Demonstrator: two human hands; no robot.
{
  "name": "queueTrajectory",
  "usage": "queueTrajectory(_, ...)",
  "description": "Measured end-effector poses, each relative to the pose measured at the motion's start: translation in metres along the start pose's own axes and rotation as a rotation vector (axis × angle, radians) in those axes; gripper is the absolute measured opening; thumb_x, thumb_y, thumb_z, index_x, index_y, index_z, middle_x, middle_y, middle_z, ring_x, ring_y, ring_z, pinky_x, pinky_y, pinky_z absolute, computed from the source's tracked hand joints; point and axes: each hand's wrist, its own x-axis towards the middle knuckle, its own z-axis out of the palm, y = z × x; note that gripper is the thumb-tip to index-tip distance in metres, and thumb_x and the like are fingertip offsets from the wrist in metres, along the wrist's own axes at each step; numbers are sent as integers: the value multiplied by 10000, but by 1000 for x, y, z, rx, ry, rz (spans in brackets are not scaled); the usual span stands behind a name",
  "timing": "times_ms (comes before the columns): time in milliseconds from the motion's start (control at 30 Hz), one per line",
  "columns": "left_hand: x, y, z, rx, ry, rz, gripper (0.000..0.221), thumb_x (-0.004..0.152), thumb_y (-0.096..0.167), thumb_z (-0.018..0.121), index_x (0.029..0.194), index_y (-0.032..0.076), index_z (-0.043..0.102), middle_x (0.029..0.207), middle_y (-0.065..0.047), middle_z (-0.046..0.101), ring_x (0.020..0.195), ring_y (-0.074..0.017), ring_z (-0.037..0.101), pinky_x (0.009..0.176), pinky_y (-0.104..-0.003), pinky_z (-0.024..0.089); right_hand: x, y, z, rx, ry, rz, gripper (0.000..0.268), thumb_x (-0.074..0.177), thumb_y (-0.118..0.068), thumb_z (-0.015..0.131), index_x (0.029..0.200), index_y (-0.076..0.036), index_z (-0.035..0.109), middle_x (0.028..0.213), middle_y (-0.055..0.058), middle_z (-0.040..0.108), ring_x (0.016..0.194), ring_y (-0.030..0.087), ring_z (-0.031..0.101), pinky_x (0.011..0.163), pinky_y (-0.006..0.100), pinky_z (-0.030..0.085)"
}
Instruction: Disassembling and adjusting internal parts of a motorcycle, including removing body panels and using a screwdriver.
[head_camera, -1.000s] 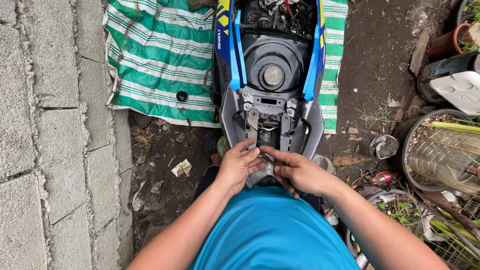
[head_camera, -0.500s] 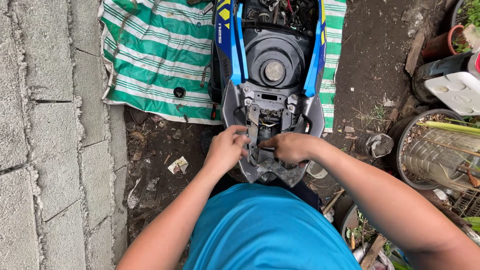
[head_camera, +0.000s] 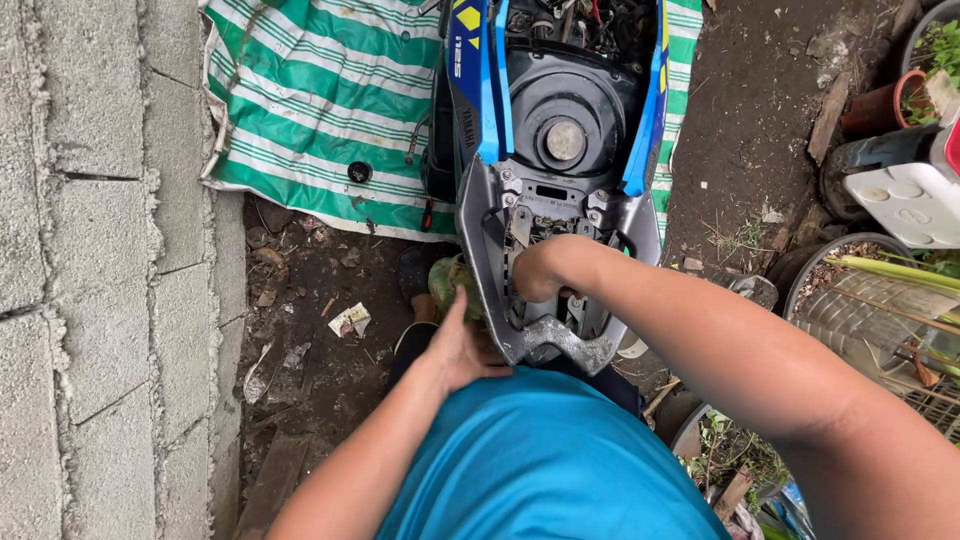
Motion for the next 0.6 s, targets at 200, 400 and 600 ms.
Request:
queueTrajectory(200, 44, -23, -1, -156, -32, -28, 798, 1184, 624, 322, 1750, 65, 260, 1807, -282, 268, 1637, -554, 271, 1226, -822, 291, 3, -8, -2, -70, 119, -118, 371, 1015, -182, 523, 1350, -84, 651, 1053, 133, 697, 829, 149, 748, 642, 303, 624)
queueTrajectory(400, 100, -52, -31, -288, -18, -24, 684, 1182, 569, 477, 1639, 60, 500, 1726, -237, 476, 1532, -552, 482, 1129, -816, 473, 11, -8, 0, -137, 266, -263, 238, 840, -156, 601, 977, -72, 778, 723, 108, 713, 612, 190, 751, 554, 343, 632)
queueTrajectory(600, 110, -58, -37, -290, -7, -6, 628, 1173, 514, 531, 1597, 52, 551, 1701, -237, 510, 1492, -555, 529, 1076, -843, 514, 30, 11, 15, -195, 465, -476, 93, 752, -83, 752, 790, -37, 824, 655, 156, 748, 617, 327, 794, 568, 440, 664)
